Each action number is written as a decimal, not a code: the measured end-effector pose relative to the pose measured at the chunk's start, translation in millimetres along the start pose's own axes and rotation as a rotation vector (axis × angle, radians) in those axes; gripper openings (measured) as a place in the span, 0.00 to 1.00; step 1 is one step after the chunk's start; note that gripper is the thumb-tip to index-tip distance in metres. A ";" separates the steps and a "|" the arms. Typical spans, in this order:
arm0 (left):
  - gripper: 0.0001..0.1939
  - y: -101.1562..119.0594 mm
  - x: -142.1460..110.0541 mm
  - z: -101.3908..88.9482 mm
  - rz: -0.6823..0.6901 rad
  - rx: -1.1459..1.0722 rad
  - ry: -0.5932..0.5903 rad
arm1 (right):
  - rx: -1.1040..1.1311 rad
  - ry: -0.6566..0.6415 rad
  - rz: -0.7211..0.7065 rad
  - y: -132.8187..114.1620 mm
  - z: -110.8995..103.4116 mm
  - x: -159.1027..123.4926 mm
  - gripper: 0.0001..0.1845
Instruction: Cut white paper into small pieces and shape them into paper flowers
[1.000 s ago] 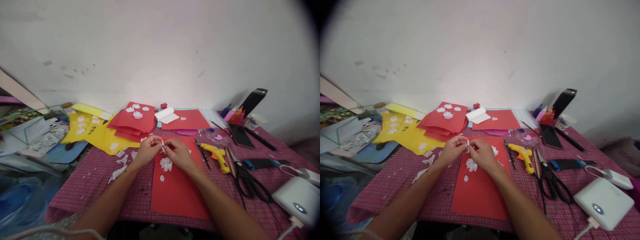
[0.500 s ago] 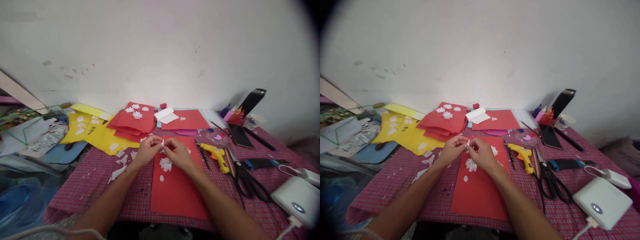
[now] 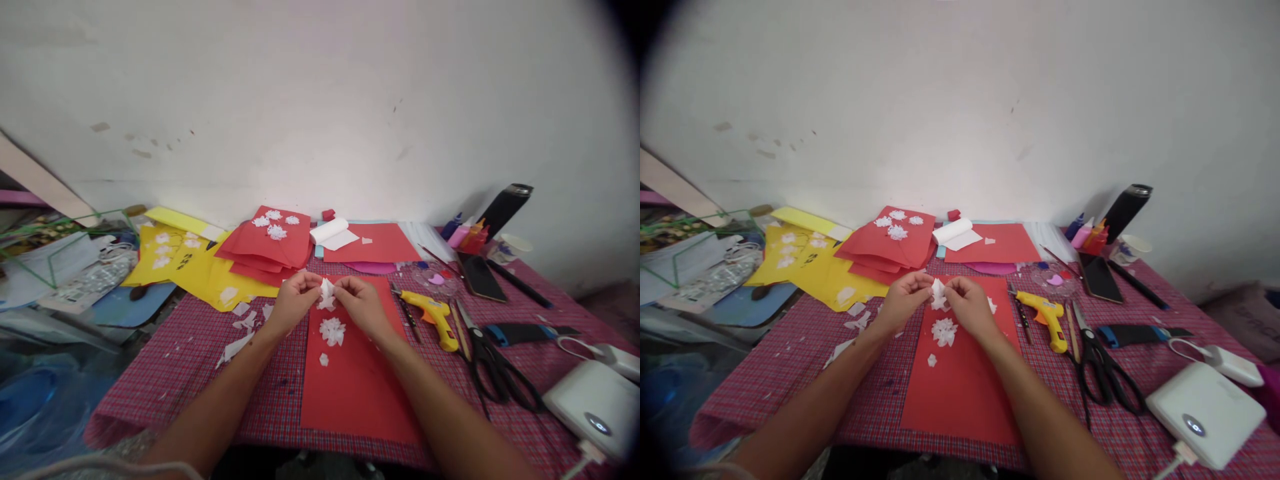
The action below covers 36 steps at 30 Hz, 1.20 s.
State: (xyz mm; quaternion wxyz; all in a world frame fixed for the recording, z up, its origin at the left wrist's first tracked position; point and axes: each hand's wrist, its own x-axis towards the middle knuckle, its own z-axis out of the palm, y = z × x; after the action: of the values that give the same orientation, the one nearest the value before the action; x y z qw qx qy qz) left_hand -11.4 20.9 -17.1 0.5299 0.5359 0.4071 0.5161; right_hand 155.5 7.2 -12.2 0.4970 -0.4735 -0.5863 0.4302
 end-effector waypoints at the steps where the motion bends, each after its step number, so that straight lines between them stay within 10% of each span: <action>1: 0.10 0.4 0.2 -0.2 0.004 -0.004 0.008 | 0.053 0.010 0.031 -0.6 -0.6 1.0 0.09; 14: 0.13 -1.7 5.0 -2.7 -0.030 -0.120 0.140 | 0.302 0.181 0.153 0.0 -7.7 7.6 0.10; 22: 0.13 4.7 7.1 -4.1 -0.005 -0.246 0.258 | -0.174 0.225 -0.126 6.9 -7.7 5.4 0.09; 28: 0.13 4.9 6.7 -4.3 -0.012 -0.256 0.250 | -0.720 -0.087 -0.422 14.0 -3.4 1.9 0.09; 36: 0.13 2.0 5.4 -3.3 0.007 -0.172 0.216 | -0.610 0.101 -0.382 15.4 -6.3 2.5 0.11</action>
State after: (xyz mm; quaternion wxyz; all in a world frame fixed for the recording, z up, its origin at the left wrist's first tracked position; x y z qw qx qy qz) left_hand -14.2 26.6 -14.8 0.5252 0.4312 0.4142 0.6055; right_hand 163.5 12.7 -25.8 0.4326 -0.5024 -0.7404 0.1108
